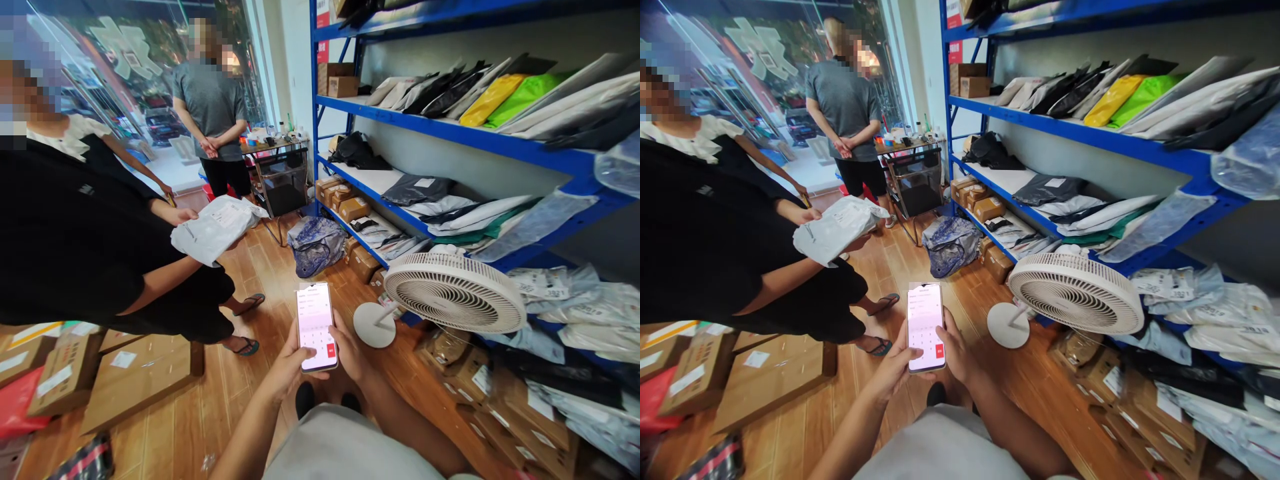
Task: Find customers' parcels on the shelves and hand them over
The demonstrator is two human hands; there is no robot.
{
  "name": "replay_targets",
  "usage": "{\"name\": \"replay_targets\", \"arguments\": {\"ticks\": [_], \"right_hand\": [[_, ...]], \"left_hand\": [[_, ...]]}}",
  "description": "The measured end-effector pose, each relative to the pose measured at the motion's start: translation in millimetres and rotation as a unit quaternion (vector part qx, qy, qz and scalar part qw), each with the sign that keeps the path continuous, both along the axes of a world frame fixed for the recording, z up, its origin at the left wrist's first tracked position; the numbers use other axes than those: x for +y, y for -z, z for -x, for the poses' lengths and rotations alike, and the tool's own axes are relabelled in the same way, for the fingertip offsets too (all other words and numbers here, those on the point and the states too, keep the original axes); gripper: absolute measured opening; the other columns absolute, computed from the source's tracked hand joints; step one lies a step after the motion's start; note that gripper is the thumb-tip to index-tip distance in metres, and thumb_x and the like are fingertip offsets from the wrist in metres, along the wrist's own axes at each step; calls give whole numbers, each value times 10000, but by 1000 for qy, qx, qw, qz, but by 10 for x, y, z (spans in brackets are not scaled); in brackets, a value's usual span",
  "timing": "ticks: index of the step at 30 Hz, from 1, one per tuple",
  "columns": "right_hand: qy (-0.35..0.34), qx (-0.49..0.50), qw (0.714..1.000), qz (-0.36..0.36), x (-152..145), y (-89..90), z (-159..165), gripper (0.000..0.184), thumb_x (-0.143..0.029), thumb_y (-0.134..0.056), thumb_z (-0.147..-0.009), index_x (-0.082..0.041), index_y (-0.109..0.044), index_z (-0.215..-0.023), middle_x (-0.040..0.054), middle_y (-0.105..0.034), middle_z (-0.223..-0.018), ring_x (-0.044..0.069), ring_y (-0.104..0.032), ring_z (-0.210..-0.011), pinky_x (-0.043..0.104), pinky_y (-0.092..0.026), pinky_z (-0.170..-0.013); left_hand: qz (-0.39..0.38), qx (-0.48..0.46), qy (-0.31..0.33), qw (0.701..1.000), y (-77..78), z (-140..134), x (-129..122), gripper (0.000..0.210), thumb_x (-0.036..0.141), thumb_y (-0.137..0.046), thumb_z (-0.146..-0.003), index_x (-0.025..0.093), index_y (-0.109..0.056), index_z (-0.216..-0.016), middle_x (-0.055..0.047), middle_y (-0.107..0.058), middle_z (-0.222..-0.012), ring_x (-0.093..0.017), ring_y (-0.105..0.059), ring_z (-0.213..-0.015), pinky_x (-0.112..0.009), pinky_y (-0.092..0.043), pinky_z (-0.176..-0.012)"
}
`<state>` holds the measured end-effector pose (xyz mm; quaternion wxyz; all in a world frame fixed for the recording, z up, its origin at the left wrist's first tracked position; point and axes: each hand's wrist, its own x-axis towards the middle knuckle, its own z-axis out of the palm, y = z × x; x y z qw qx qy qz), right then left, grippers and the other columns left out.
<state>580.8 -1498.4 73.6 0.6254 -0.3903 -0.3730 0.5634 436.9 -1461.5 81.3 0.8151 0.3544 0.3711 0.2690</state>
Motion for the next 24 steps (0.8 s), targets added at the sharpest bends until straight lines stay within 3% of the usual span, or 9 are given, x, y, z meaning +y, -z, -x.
{"name": "replay_targets", "arguments": {"ticks": [11,24], "right_hand": [[1,0,1000,5,9,15,-9,382,-286,-450,-905,-267,-456,-1287,35,-625,-1212,215,-609,-1022,347,-486,-870],[-2,11,1000,11,16,13,-11,390,-340,-485,-894,-273,-468,-1278,42,-650,-1168,228,-612,-1023,350,-498,-846]], "left_hand": [[-22,5,4,1000,10,-14,10,1023,137,-637,-727,435,5,-1467,-107,-552,-1307,-280,-667,-908,-304,-586,-542],[-13,12,11,1000,41,5,45,1001,136,-628,-690,432,-74,-1469,-77,-524,-1350,-279,-651,-933,-329,-591,-597]]}}
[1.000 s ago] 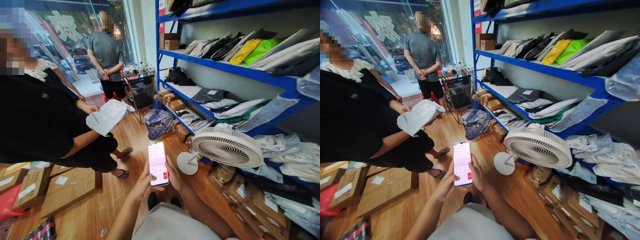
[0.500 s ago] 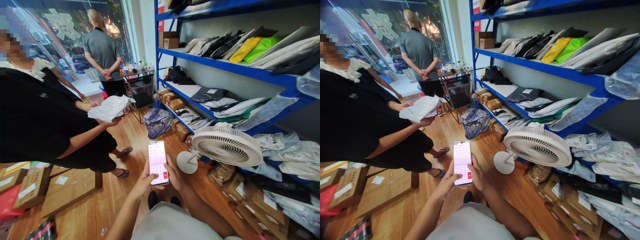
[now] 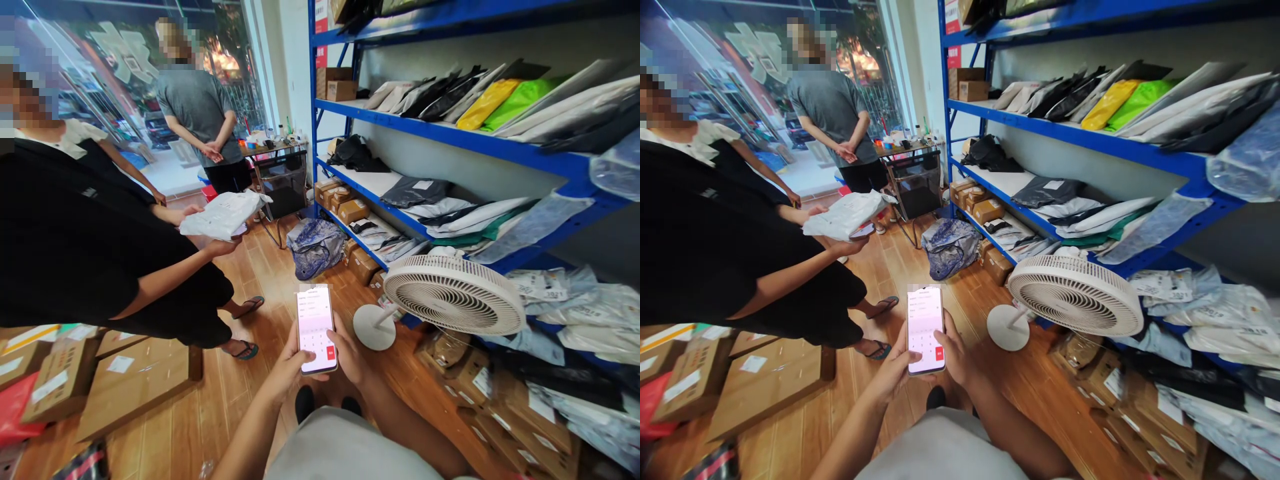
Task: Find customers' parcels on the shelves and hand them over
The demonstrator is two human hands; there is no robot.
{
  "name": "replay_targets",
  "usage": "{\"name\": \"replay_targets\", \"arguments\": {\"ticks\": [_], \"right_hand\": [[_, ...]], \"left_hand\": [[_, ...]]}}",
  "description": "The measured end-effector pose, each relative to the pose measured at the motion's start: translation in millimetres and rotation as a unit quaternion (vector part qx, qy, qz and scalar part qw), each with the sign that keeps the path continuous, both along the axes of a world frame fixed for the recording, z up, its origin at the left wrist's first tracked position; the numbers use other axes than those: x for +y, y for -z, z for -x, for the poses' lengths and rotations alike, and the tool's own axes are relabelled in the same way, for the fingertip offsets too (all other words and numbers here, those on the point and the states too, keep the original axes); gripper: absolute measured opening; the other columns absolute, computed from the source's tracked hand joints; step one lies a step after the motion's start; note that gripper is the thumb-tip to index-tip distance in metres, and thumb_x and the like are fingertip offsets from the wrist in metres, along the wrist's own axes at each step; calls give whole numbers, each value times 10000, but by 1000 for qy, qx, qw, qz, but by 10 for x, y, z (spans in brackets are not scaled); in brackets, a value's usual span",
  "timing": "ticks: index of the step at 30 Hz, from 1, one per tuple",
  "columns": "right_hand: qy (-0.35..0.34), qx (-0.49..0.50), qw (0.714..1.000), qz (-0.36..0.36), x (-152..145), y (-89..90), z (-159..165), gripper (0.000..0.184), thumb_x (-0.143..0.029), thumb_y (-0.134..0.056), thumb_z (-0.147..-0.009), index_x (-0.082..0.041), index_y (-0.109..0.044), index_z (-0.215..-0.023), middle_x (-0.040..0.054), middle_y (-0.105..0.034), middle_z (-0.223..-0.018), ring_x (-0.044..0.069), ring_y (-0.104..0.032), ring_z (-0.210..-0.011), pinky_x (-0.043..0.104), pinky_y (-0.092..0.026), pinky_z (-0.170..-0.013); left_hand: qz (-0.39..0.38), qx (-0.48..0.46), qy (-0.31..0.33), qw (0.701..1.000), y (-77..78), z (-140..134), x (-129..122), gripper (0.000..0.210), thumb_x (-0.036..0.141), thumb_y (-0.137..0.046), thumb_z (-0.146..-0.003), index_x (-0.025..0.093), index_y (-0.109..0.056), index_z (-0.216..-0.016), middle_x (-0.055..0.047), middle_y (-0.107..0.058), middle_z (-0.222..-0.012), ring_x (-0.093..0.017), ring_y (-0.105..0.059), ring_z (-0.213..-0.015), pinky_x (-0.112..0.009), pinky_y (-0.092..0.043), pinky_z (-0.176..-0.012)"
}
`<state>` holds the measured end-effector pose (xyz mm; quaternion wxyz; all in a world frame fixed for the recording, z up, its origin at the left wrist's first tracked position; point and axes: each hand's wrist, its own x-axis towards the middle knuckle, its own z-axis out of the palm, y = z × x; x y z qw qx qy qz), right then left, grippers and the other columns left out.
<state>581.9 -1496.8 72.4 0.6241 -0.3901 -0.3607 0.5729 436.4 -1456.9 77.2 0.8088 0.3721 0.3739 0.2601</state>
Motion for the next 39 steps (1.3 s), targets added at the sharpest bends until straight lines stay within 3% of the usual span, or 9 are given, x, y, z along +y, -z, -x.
{"name": "replay_targets", "arguments": {"ticks": [18,23,28,32,39], "right_hand": [[-4,-7,1000,-13,6,-60,5,419,-315,-454,-917,-262,-408,-1330,53,-612,-1237,216,-615,-1022,345,-496,-849],[13,-37,999,-23,5,-167,30,499,-448,-378,-953,-274,-288,-1411,80,-569,-1303,224,-599,-1065,337,-499,-828],[45,-120,991,-31,14,-435,11,610,-560,-317,-933,-259,-229,-1456,112,-535,-1349,263,-577,-1113,340,-502,-782],[38,-118,992,-22,25,-626,0,620,-572,-320,-926,-276,-229,-1462,96,-475,-1414,263,-542,-1173,350,-489,-862],[60,-92,994,-12,25,-683,51,707,-637,-369,-875,-260,-233,-1458,125,-575,-1286,291,-601,-1067,382,-514,-810]], "left_hand": [[6,-23,18,1000,-78,14,26,1037,109,-602,-668,452,-34,-1465,-45,-485,-1393,-279,-625,-967,-331,-581,-635],[-8,-33,25,999,-217,-3,48,1054,107,-583,-672,386,33,-1481,-76,-521,-1356,-271,-617,-969,-289,-563,-613],[-54,-39,20,998,-423,-31,92,1085,136,-602,-662,343,74,-1485,-97,-563,-1310,-281,-633,-924,-259,-540,-540],[-67,-60,33,995,-583,-29,103,1120,149,-601,-685,329,187,-1461,-102,-605,-1254,-293,-637,-930,-276,-544,-543],[-80,-69,49,993,-749,0,96,1133,156,-608,-698,341,223,-1445,-92,-573,-1303,-293,-626,-971,-278,-551,-569]]}}
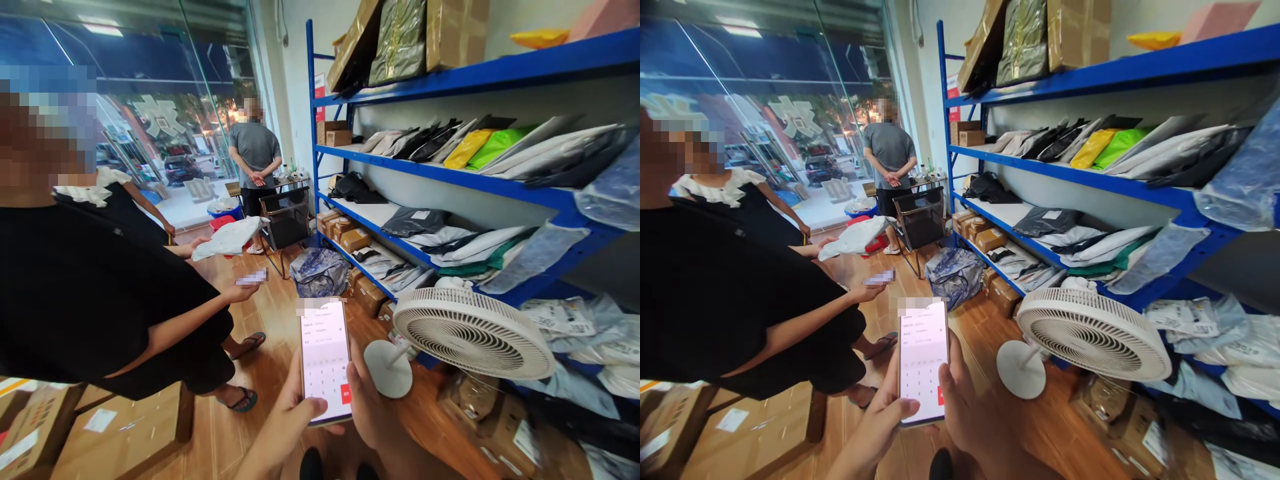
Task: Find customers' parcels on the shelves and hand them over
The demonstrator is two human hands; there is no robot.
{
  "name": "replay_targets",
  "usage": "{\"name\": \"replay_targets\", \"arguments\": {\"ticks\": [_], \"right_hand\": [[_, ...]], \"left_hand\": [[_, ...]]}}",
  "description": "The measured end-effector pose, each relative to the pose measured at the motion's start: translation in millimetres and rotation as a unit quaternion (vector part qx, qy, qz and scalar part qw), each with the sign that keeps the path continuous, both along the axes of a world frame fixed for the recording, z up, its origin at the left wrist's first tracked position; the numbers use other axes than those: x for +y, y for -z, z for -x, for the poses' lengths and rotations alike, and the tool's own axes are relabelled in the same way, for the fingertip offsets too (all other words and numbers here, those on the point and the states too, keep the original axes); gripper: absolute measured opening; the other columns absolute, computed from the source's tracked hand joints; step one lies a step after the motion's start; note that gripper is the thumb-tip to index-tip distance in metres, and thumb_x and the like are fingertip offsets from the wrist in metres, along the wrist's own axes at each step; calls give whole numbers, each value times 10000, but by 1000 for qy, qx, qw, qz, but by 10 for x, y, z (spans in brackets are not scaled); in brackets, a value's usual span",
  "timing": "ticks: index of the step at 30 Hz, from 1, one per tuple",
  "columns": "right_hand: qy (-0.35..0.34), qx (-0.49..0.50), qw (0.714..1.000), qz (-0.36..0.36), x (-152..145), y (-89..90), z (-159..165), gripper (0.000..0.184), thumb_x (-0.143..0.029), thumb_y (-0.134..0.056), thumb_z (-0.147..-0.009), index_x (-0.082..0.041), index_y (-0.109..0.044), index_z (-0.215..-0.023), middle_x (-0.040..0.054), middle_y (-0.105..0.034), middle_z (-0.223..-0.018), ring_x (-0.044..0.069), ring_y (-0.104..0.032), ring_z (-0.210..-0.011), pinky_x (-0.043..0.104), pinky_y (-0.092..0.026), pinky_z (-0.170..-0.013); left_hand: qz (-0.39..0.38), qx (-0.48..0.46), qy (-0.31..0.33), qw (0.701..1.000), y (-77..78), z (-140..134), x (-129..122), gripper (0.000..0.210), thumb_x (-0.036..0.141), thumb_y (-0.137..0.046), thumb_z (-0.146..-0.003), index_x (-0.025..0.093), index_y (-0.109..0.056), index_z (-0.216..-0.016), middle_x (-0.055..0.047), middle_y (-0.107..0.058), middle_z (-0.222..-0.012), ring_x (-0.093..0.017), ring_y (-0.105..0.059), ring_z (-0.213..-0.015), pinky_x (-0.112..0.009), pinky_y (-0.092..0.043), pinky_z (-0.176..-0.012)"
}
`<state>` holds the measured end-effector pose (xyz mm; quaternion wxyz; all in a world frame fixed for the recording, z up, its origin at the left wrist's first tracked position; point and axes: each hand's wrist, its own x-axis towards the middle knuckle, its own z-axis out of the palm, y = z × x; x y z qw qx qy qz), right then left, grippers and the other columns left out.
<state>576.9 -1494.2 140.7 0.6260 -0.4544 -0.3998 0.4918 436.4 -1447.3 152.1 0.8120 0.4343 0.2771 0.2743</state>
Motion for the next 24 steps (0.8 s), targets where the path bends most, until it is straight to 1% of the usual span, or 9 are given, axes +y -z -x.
{"name": "replay_targets", "arguments": {"ticks": [4,6,8,11,13,16,18,21,24], "right_hand": [[-12,0,1000,-6,-14,-43,9,698,-645,-358,-873,-259,-251,-1444,128,-596,-1253,285,-622,-1012,371,-522,-778],[-25,8,1000,-11,-11,-76,13,705,-654,-340,-873,-264,-229,-1449,128,-597,-1252,281,-632,-992,368,-528,-753],[-24,6,1000,-17,-8,-114,20,697,-646,-335,-880,-270,-213,-1454,125,-585,-1270,278,-626,-1013,365,-527,-763],[-7,-10,999,-32,-15,-166,38,679,-633,-341,-886,-275,-226,-1452,118,-553,-1316,273,-590,-1094,366,-506,-841],[-11,-10,999,-37,-28,-186,49,684,-634,-342,-885,-278,-219,-1456,114,-547,-1326,273,-578,-1117,370,-497,-867],[-24,-8,999,-23,-49,-198,52,721,-659,-336,-871,-279,-188,-1466,117,-552,-1327,281,-580,-1120,377,-504,-858],[-20,-24,999,-7,-61,-208,47,741,-679,-333,-859,-277,-196,-1466,118,-546,-1336,285,-570,-1138,377,-501,-869],[-8,-50,999,9,-74,-244,39,758,-702,-328,-842,-271,-235,-1459,119,-533,-1355,291,-551,-1168,378,-486,-903],[-13,-50,999,2,-78,-285,35,751,-704,-314,-844,-271,-248,-1454,113,-520,-1373,289,-541,-1184,372,-484,-913]], "left_hand": [[-9,-4,3,1000,-52,4,-11,1129,174,-618,-697,339,204,-1453,-87,-574,-1304,-303,-610,-1012,-298,-560,-606],[-10,-5,-6,1000,-75,-1,-19,1125,174,-616,-690,336,190,-1458,-81,-577,-1301,-308,-598,-1039,-329,-566,-660],[-11,-7,-12,1000,-83,-5,-25,1127,171,-617,-679,334,173,-1465,-74,-570,-1310,-313,-582,-1068,-364,-562,-725],[-16,-18,-25,999,-50,4,-30,1122,174,-625,-667,331,138,-1476,-72,-534,-1352,-324,-558,-1107,-400,-544,-800],[-22,-29,-29,999,-2,24,-31,1117,185,-633,-669,326,120,-1481,-79,-516,-1367,-331,-549,-1120,-418,-535,-821],[-29,-42,-20,998,68,61,-34,1079,188,-635,-690,325,78,-1488,-87,-518,-1362,-333,-545,-1126,-438,-524,-839],[-32,-50,-13,998,91,78,-41,1027,190,-629,-708,330,19,-1493,-83,-516,-1363,-330,-542,-1133,-444,-517,-855],[-36,-44,-13,998,71,84,-52,971,209,-628,-718,332,-55,-1492,-75,-491,-1388,-330,-528,-1151,-450,-500,-886],[-46,-31,-23,998,20,74,-50,1003,222,-638,-703,333,-30,-1493,-69,-478,-1399,-332,-519,-1160,-450,-488,-908]]}}
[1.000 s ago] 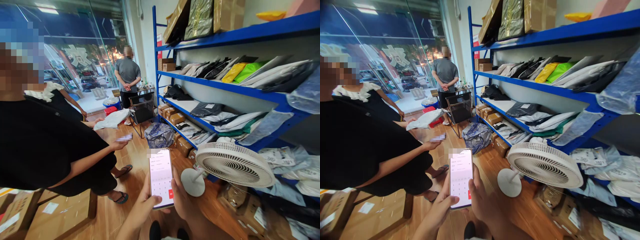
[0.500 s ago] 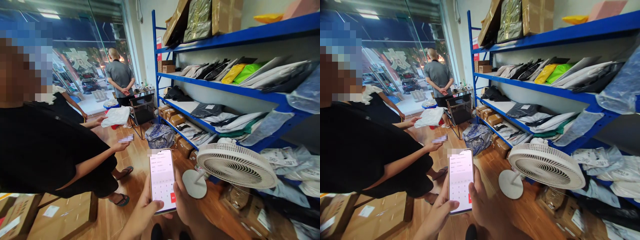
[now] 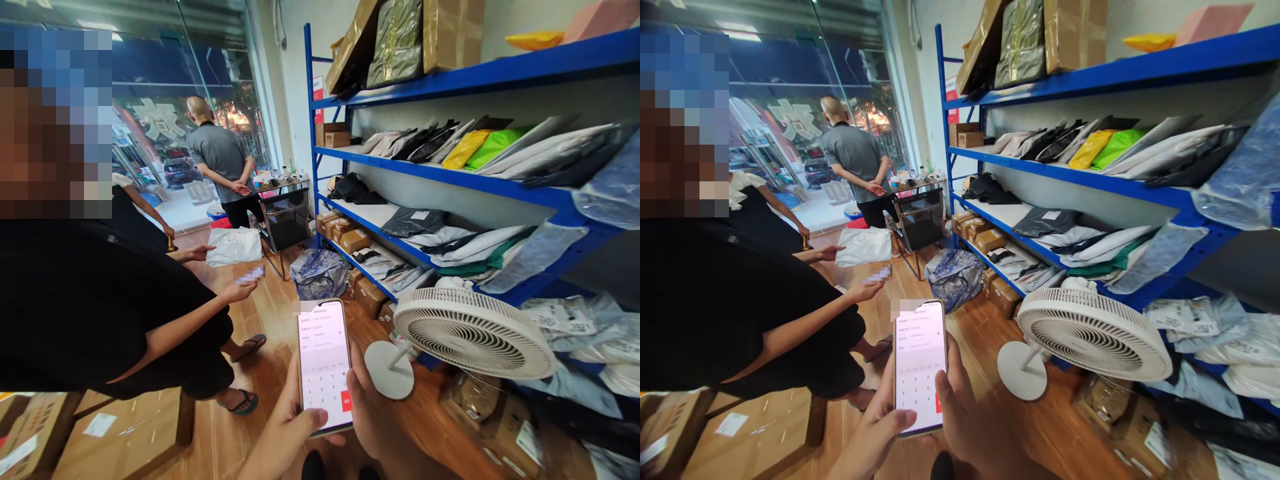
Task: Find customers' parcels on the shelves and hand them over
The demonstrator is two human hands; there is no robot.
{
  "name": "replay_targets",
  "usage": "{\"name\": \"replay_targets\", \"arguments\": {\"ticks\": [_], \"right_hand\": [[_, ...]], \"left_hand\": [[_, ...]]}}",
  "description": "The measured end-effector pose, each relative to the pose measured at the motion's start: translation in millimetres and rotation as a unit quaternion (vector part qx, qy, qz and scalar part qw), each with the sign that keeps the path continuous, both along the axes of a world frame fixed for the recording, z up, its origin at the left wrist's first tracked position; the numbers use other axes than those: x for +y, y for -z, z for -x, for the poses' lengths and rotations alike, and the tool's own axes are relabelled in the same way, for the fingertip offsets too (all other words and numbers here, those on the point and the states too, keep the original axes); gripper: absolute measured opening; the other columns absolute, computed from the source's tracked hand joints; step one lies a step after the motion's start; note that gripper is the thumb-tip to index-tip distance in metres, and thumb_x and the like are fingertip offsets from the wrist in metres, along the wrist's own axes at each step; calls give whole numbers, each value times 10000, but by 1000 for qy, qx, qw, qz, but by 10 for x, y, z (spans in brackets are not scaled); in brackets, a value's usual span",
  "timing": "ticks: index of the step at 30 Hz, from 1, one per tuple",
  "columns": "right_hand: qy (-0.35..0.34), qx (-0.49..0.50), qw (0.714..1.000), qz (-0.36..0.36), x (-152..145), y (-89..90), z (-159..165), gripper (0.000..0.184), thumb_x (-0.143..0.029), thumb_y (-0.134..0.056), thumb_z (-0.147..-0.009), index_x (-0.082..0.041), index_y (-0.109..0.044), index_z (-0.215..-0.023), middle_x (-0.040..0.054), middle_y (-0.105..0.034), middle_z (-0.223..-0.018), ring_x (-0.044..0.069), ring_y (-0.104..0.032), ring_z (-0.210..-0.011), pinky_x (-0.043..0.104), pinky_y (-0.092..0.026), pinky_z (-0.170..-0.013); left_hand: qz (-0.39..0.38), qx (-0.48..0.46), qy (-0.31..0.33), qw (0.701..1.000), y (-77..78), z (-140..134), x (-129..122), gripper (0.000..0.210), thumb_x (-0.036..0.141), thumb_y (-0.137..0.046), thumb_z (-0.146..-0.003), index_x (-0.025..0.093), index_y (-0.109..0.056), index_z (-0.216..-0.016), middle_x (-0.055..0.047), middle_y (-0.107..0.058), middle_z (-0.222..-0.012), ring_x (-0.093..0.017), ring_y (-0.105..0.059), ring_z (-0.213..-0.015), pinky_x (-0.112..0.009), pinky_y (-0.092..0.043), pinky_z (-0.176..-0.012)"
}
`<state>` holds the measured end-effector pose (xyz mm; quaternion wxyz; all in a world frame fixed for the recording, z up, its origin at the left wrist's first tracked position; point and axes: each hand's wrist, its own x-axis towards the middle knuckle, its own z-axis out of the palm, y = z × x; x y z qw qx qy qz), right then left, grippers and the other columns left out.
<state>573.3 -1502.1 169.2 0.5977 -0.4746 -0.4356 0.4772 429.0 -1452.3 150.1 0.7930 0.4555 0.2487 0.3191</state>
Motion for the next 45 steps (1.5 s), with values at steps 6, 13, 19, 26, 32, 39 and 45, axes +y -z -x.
{"name": "replay_targets", "arguments": {"ticks": [6,13,19,26,32,39,45], "right_hand": [[-19,45,999,-16,19,-5,2,716,-669,-339,-863,-288,-223,-1459,104,-516,-1378,280,-550,-1177,371,-483,-914],[-5,34,999,-29,53,8,-14,703,-662,-343,-865,-288,-253,-1454,106,-541,-1344,294,-558,-1158,388,-488,-898],[-5,23,999,-28,68,22,-24,687,-645,-328,-880,-290,-223,-1459,103,-509,-1375,294,-550,-1163,384,-497,-868],[-3,31,999,-34,67,-35,-9,715,-681,-346,-852,-288,-250,-1443,103,-517,-1367,293,-552,-1158,385,-488,-885],[-7,37,999,-28,66,12,9,703,-670,-346,-860,-290,-240,-1442,106,-526,-1351,293,-557,-1148,396,-492,-870],[-13,79,997,-9,148,37,-11,610,-649,-452,-837,-243,-461,-1293,98,-672,-1083,238,-654,-839,318,-506,-657],[19,123,992,16,376,142,-17,437,-542,-537,-847,-151,-597,-1031,25,-667,-727,122,-538,-541,229,-396,-485]], "left_hand": [[17,13,23,1000,21,-15,24,979,229,-630,-717,322,-42,-1494,-103,-564,-1301,-357,-558,-1099,-419,-553,-748],[7,-3,12,1000,106,16,41,890,194,-615,-741,347,-149,-1484,-72,-548,-1331,-340,-556,-1119,-428,-538,-822],[15,-3,18,1000,106,4,55,964,209,-620,-740,345,-37,-1495,-89,-547,-1329,-364,-535,-1147,-449,-549,-793],[17,-6,20,1000,85,6,59,966,202,-626,-744,353,-34,-1492,-93,-523,-1359,-353,-551,-1127,-416,-558,-775],[29,20,29,999,-5,5,60,1022,212,-638,-731,353,34,-1488,-100,-541,-1332,-351,-563,-1096,-388,-570,-708],[40,29,8,999,60,3,70,1022,201,-605,-717,354,51,-1487,-90,-559,-1305,-335,-583,-1052,-394,-572,-700],[15,94,4,995,26,-46,87,984,166,-556,-728,344,40,-1490,-78,-488,-1379,-298,-566,-1062,-345,-566,-699]]}}
